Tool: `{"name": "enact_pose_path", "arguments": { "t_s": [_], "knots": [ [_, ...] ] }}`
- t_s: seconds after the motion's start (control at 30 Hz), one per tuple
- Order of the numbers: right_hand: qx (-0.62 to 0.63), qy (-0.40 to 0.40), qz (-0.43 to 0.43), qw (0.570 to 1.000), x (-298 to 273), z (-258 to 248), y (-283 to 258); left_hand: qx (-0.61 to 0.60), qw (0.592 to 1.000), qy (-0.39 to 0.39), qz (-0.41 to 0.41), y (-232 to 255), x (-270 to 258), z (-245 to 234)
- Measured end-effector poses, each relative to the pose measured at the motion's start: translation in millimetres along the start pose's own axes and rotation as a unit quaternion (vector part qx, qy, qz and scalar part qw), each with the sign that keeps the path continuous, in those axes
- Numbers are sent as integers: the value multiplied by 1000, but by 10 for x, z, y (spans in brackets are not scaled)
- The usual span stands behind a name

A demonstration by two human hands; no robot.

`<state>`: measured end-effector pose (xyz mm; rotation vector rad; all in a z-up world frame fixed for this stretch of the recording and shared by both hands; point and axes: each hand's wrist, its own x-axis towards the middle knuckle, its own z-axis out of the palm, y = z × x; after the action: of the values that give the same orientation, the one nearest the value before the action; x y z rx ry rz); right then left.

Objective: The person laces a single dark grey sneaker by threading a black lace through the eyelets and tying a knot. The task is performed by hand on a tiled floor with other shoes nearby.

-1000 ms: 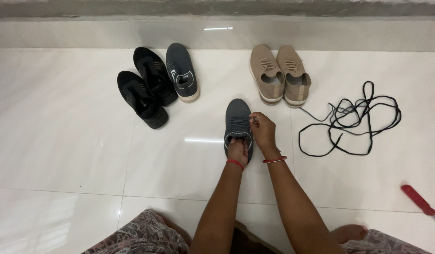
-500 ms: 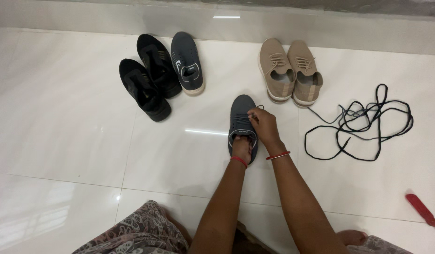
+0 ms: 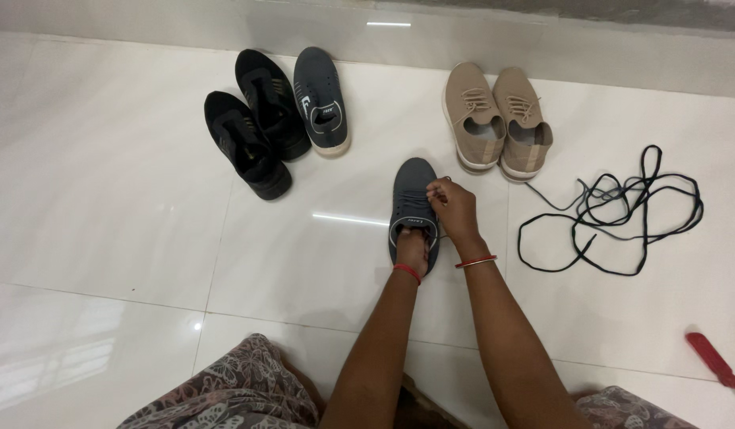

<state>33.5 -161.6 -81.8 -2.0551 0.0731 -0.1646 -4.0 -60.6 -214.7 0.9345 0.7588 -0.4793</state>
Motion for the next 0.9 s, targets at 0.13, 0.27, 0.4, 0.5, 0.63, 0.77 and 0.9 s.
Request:
{"name": "enact_pose_path", "arguments": {
  "t_s": [0.13,0.27,0.4,0.5,0.63,0.77,0.9],
  "knots": [
    [-35,-19,-13,999,-19,13,-48,-24,999,-31,31,-16,-17,9],
    [-89,-69,-6,994,-11,-7,-78,8,999,-11,31,-58,53,-5],
    [-13,-114,25,993,12,-78,-42,51,999,7,4,-149,238,-66],
    [-1,-124,46,991,44,-134,-38,46,998,-28,45,-220,445,-82],
    [-12,-108,32,994,-22,-211,-99,162,975,-29,149,-361,663,-69],
    [-92,-48,11,994,-198,-380,-147,294,919,-28,263,-410,722,-8],
    [-86,-227,203,949,-243,-449,-61,351,892,-18,286,-282,596,59]
  ]
}}
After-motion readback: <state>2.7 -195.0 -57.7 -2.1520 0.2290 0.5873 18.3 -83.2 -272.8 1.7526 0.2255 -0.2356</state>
